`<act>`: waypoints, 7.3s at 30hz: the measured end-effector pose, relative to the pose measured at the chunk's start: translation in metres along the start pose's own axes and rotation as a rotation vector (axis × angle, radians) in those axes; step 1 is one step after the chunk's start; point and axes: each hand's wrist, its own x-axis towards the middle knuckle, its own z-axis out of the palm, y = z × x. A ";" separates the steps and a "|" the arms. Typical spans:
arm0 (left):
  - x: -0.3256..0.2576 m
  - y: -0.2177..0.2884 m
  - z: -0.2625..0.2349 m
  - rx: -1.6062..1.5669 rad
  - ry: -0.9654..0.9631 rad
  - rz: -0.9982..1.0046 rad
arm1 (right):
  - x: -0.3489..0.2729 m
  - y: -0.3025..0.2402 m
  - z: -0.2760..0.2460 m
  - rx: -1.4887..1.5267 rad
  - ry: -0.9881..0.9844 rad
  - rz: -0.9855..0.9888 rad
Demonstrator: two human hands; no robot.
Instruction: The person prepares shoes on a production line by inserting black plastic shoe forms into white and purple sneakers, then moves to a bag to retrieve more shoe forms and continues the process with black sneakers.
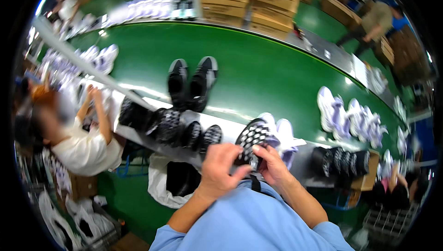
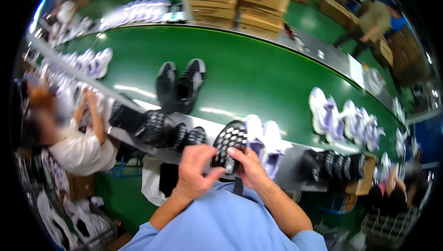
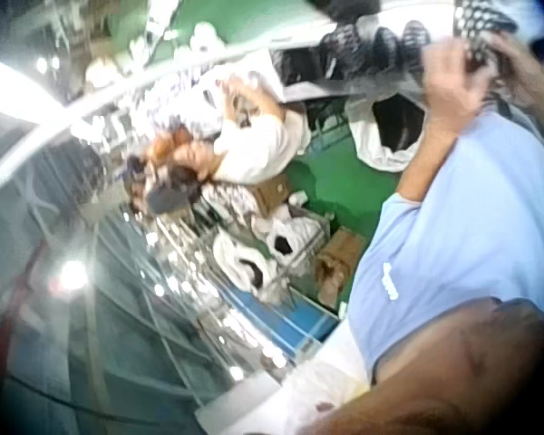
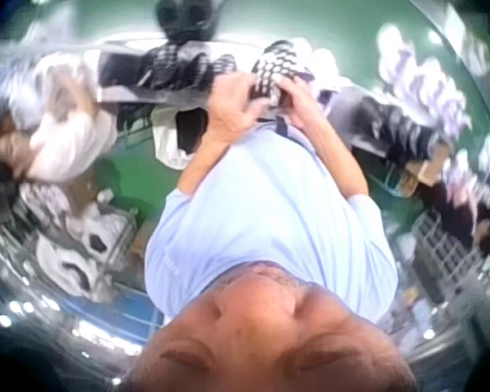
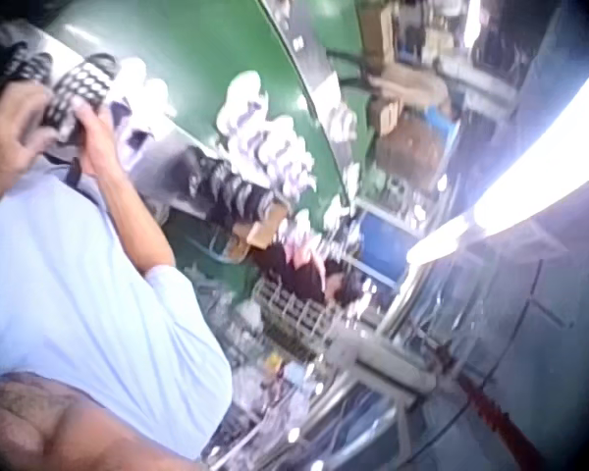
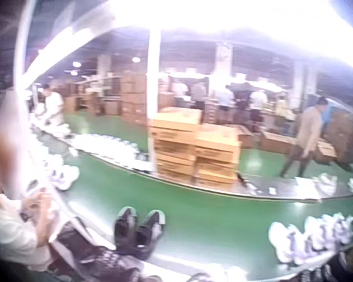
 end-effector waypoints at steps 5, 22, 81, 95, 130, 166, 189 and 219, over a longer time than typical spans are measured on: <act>0.037 0.000 0.073 -0.596 -0.403 -0.469 | -0.033 0.014 -0.054 -0.105 -0.140 0.146; 0.039 -0.039 0.191 0.084 -0.355 0.004 | -0.088 0.001 -0.100 -1.650 0.406 -0.319; -0.019 -0.013 0.164 0.009 -0.894 0.031 | 0.007 0.066 -0.183 -1.367 0.834 -0.380; 0.040 -0.049 0.197 0.411 -0.683 0.105 | -0.014 -0.040 -0.240 -1.264 0.666 -0.346; 0.102 0.011 0.168 0.250 -0.578 0.431 | -0.017 0.059 -0.150 -1.726 0.402 -0.571; 0.077 -0.003 0.262 -0.198 -0.723 -0.240 | -0.256 -0.055 -0.434 -1.340 1.733 0.014; 0.074 -0.021 0.280 -0.176 -0.778 -0.077 | -0.144 0.018 -0.199 -0.990 0.530 -0.170; 0.058 0.026 0.276 -0.316 -1.154 0.131 | -0.078 0.065 -0.191 -1.586 0.799 -0.220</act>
